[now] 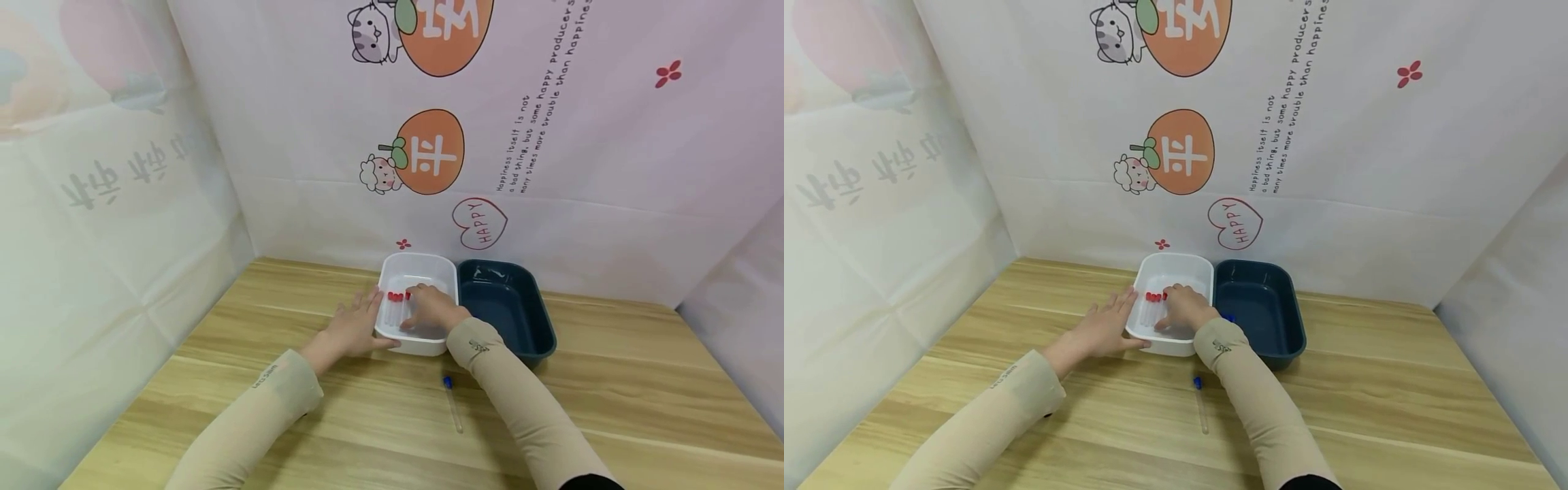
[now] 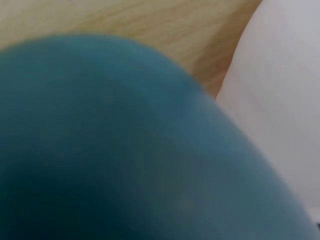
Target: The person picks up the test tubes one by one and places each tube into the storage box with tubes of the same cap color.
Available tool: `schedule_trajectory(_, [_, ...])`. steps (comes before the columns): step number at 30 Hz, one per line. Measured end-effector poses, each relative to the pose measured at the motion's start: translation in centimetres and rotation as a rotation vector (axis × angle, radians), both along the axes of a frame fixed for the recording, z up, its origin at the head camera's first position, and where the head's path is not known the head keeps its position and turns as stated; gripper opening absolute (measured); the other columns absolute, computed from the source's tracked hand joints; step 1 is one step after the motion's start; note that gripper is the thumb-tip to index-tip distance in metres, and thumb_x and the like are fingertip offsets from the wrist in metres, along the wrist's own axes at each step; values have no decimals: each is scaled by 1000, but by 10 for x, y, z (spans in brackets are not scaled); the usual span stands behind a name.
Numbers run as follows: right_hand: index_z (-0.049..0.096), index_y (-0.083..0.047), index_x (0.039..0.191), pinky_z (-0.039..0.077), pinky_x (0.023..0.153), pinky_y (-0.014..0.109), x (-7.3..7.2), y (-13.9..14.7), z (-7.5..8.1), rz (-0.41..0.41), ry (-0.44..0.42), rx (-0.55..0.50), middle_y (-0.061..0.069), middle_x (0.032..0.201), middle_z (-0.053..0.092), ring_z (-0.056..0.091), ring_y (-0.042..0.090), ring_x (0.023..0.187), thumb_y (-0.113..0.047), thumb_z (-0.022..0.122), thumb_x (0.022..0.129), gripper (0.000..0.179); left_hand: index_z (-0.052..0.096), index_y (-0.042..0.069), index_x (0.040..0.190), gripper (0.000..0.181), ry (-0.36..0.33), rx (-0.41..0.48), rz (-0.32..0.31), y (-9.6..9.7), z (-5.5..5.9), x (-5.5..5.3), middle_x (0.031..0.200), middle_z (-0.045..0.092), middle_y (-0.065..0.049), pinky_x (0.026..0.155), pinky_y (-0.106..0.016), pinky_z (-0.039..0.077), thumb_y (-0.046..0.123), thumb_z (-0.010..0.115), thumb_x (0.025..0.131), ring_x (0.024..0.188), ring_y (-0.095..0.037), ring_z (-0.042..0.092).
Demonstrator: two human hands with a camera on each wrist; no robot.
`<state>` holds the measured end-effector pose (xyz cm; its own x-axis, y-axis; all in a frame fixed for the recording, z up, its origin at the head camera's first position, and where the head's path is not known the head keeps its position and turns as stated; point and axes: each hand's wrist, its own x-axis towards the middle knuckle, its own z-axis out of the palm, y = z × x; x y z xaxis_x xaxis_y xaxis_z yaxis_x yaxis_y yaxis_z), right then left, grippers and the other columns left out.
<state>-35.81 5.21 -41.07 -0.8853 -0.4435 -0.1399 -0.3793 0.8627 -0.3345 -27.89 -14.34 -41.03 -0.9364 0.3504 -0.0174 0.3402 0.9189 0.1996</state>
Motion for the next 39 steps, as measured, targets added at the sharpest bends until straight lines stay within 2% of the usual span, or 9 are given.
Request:
schedule_trajectory(10, [55,-7,147,43,110,49,1,-4,3,-12,9,38,13,143,57,57,27,118,-39,88,82,80,19,2,163,113,-7,17,11,0,3,1,171,14,-11,114,-70,24,71,66,87,152,-44,20])
schedule_trajectory(18, [50,-13,152,37,113,57,-1,-4,1,-65,-53,51,12,153,48,46,32,134,-44,86,83,84,18,2,163,113,-21,32,13,1,4,2,171,13,-12,114,-70,22,70,66,88,152,-44,18])
schedule_trajectory(39, [45,-18,157,36,111,63,10,-1,8,-53,-73,70,17,154,45,45,38,132,-50,82,85,87,17,2,163,113,-27,32,9,0,2,2,170,13,-13,114,-70,22,71,66,88,152,-44,18])
